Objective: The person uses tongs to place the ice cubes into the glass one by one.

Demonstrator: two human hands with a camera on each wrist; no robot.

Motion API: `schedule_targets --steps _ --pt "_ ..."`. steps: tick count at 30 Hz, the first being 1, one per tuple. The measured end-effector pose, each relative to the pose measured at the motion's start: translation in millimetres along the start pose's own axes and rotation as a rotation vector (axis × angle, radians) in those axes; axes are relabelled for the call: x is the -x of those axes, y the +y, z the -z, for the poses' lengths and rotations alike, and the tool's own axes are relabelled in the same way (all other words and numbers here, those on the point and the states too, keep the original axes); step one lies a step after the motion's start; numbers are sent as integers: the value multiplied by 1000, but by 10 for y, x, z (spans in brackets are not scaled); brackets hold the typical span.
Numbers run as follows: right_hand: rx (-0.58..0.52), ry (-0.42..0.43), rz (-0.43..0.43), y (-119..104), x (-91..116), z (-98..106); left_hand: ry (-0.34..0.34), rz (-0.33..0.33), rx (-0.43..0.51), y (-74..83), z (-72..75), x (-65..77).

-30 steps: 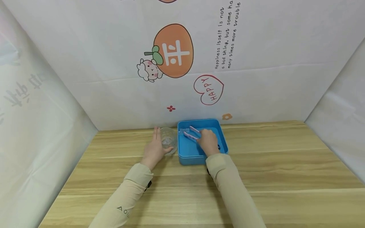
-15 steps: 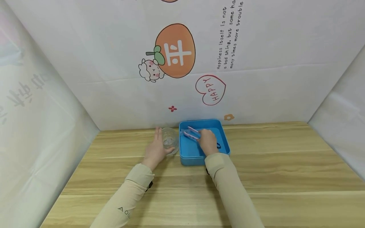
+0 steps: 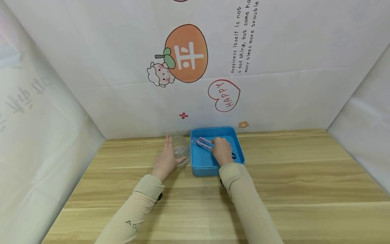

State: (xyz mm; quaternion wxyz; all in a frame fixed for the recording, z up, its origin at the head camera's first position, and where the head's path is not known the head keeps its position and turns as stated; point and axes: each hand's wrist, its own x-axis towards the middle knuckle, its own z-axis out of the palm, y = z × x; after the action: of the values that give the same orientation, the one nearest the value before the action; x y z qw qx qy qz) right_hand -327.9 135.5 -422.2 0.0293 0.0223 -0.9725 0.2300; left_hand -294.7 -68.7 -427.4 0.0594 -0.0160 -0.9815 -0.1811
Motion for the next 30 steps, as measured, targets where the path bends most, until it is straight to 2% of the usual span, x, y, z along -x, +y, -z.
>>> schedule_targets --steps 12,19,30 --pt "13 -5 -7 35 43 57 9 -4 -22 -8 -28 -8" --pt "12 6 0 87 63 91 2 -5 -3 -8 -27 -5" --pt "-7 91 76 119 110 236 8 -13 -38 -2 -16 -6"
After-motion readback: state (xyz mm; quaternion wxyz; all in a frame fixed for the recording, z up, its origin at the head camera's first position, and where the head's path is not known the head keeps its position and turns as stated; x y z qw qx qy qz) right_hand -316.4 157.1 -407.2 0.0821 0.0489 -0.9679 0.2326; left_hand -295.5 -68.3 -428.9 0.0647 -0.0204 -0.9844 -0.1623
